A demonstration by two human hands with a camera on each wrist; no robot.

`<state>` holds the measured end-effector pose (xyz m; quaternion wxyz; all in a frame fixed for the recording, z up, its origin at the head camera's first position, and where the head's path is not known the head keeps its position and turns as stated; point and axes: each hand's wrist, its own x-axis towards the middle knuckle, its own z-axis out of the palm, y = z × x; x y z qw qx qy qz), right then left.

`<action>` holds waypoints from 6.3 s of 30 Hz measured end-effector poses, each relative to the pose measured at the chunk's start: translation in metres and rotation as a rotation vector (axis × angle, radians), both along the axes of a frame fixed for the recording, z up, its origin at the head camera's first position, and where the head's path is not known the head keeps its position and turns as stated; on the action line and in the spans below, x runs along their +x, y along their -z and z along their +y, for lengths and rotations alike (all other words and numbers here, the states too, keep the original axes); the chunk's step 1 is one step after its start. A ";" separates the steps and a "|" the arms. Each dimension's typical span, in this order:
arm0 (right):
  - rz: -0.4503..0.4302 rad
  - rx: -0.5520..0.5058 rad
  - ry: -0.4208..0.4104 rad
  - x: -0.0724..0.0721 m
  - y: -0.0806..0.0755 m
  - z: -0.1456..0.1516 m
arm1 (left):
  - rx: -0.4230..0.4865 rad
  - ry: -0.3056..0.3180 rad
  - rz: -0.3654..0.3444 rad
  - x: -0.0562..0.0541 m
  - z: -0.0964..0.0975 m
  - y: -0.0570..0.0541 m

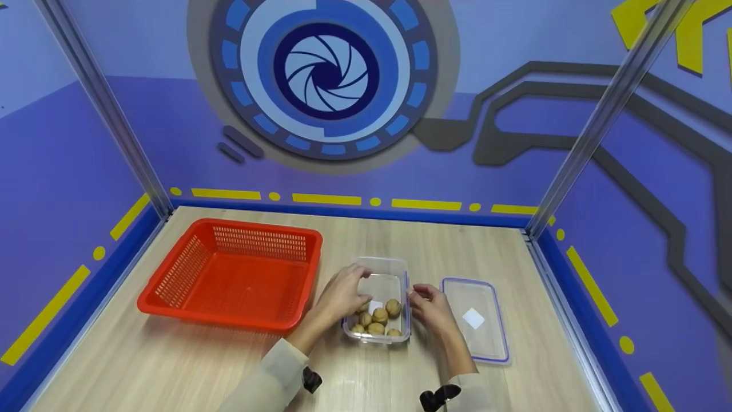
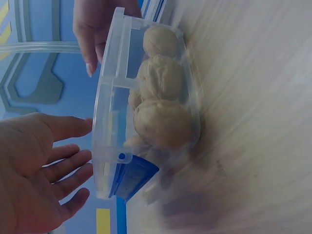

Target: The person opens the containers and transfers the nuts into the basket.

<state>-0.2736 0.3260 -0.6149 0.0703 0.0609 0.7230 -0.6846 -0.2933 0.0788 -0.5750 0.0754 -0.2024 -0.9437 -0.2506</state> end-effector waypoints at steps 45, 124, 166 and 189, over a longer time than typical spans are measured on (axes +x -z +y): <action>-0.001 -0.121 0.115 0.012 0.032 -0.021 | -0.312 0.232 -0.022 -0.011 -0.010 0.015; 0.040 -0.007 0.112 0.012 0.035 -0.022 | 0.040 0.269 -0.012 -0.002 -0.010 -0.010; 0.053 0.012 0.098 0.012 0.035 -0.023 | 0.527 -0.016 -0.160 -0.039 -0.186 -0.013; 0.065 -0.010 0.122 0.014 0.037 -0.021 | 0.372 -0.039 -0.302 -0.046 -0.181 0.008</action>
